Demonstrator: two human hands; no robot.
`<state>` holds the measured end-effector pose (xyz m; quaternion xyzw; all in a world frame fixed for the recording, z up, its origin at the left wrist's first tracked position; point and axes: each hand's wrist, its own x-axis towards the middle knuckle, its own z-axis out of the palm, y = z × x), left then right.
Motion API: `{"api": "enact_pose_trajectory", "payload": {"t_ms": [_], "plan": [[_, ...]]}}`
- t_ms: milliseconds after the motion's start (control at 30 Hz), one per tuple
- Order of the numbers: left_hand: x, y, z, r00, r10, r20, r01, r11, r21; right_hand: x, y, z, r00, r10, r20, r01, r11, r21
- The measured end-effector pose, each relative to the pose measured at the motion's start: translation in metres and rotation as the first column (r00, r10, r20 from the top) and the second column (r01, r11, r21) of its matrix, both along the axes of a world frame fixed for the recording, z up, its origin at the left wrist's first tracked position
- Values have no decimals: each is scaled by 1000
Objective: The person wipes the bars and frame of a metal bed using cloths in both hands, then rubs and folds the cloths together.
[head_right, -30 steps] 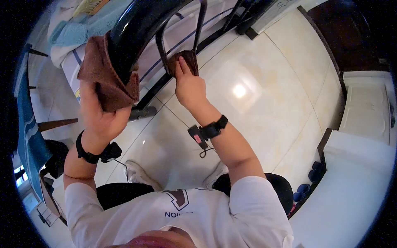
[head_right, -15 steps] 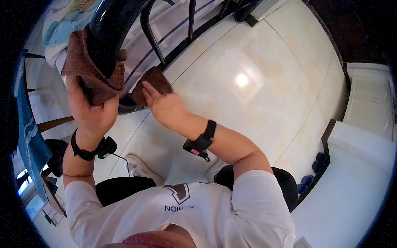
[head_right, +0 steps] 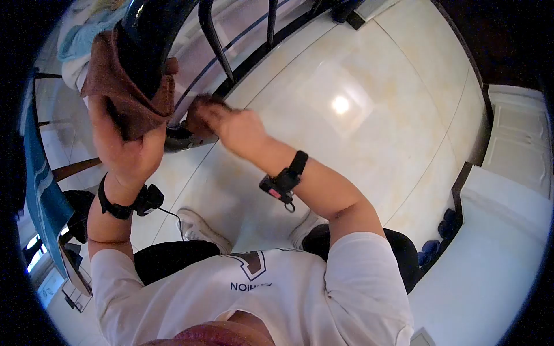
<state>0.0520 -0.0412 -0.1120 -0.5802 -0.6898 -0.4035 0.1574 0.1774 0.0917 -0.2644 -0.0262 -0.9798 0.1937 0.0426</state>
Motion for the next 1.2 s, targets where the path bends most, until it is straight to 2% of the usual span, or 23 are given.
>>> {"api": "enact_pose_trajectory", "payload": {"t_ms": [33,100,133,200,233,333,400,467,600,667,733,767,800,867,900,933,1000,1067,1133,1167,1200], "plan": [[0,0,0,1000,0,4,0,1000,0,-5,7,1,1000,-1,1,1,1000,-1],[-1,0,-1,1000,-2,7,2,1000,2,-11,16,2,970,-213,-117,202,974,-100],[-1,0,-1,1000,-3,11,3,1000,1,-8,10,-6,970,-214,-118,203,974,-97],[-1,1,-1,1000,-4,15,4,1000,7,3,-17,-24,973,-22,-229,8,998,-60],[-1,3,-2,1000,-3,18,3,1000,6,8,-26,-12,972,25,-233,-18,999,33],[1,5,-3,1000,0,24,-1,1000,9,3,1,2,988,24,-153,-25,1000,-1],[0,7,-3,1000,5,28,-5,1000,9,0,21,-5,984,-51,-171,48,999,-21],[0,8,-2,999,12,31,-12,1000,7,2,40,-15,935,-156,-320,146,988,-57],[0,5,2,999,0,46,0,1000,-20,15,45,-28,868,-193,-457,149,980,-131],[-2,4,2,998,-15,63,17,999,-30,12,59,-36,592,-552,-587,448,831,-330],[-3,5,2,999,-15,52,16,1000,-26,4,85,3,450,-688,-570,493,723,-484],[-3,5,3,999,-20,33,20,1000,-11,-1,101,32,491,-740,-460,311,642,-700],[-3,6,4,1000,-25,14,25,1000,3,-9,114,55,549,-760,-348,126,487,-864],[-1,7,11,997,22,-75,-24,1000,-15,-29,140,70,336,-718,-610,126,676,-726],[0,7,13,994,37,-106,-40,999,-18,-36,138,93,324,-719,-615,-28,643,-766],[2,6,12,995,60,-77,-63,997,-36,-44,135,104,320,-716,-620,-32,646,-763],[4,5,12,995,84,-49,-87,995,-53,-61,128,114,311,-651,-692,-305,621,-722],[5,5,12,996,84,-11,-85,995,-56,-71,123,99,295,-649,-701,-216,670,-711],[4,6,12,997,67,-30,-68,997,-21,-76,113,96,345,-700,-625,1,666,-746],[3,6,11,998,47,-50,-46,999,6,-82,129,63,361,-625,-692,29,749,-662],[3,6,10,998,46,-46,-46,999,0,-77,126,56,364,-629,-687,31,746,-666]]}}
